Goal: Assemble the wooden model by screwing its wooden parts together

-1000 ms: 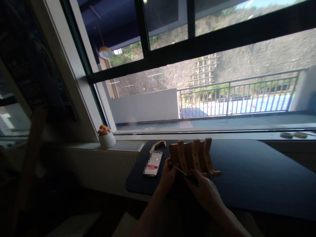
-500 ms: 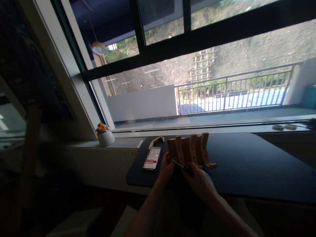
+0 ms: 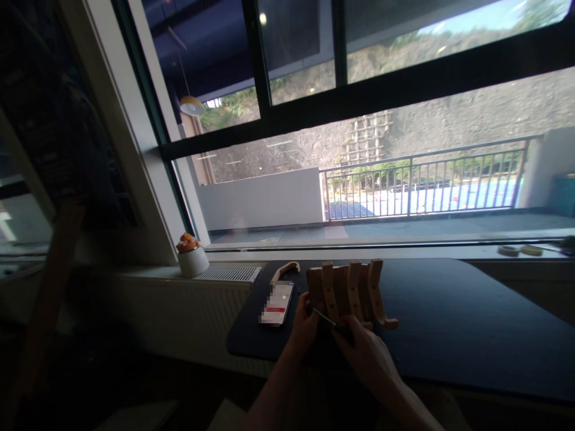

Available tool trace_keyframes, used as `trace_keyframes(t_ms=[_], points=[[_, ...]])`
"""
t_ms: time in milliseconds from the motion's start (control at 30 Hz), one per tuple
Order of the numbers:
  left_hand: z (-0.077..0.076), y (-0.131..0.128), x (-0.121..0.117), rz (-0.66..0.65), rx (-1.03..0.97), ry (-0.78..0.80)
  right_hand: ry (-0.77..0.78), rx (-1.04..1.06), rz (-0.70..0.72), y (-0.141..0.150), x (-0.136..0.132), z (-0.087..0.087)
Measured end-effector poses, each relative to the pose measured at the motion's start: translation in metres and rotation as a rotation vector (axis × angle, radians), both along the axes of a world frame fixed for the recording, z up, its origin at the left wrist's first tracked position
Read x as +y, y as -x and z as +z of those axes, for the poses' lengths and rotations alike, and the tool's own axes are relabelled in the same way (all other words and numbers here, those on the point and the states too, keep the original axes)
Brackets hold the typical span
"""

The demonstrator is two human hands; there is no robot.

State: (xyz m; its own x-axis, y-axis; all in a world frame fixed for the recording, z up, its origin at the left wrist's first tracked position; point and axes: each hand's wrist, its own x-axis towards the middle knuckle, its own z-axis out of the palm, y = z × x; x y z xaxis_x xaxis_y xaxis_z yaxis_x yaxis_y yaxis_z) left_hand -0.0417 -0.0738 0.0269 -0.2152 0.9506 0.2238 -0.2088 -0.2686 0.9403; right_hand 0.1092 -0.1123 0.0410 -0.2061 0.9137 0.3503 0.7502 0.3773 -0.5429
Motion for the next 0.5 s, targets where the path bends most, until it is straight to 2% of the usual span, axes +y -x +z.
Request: trace_keyframes(t_ms=[267,500], points=[[0.0009,0.0001,-0.0001,0.003,0.018,-0.017,-0.017,0.019,-0.003,0.004,0.0007,-0.0015],[-0.0061,0.0028,0.0015,-0.04,0.03,-0.033,0.005,0.03,0.008,0.0059,0.0004,-0.0043]])
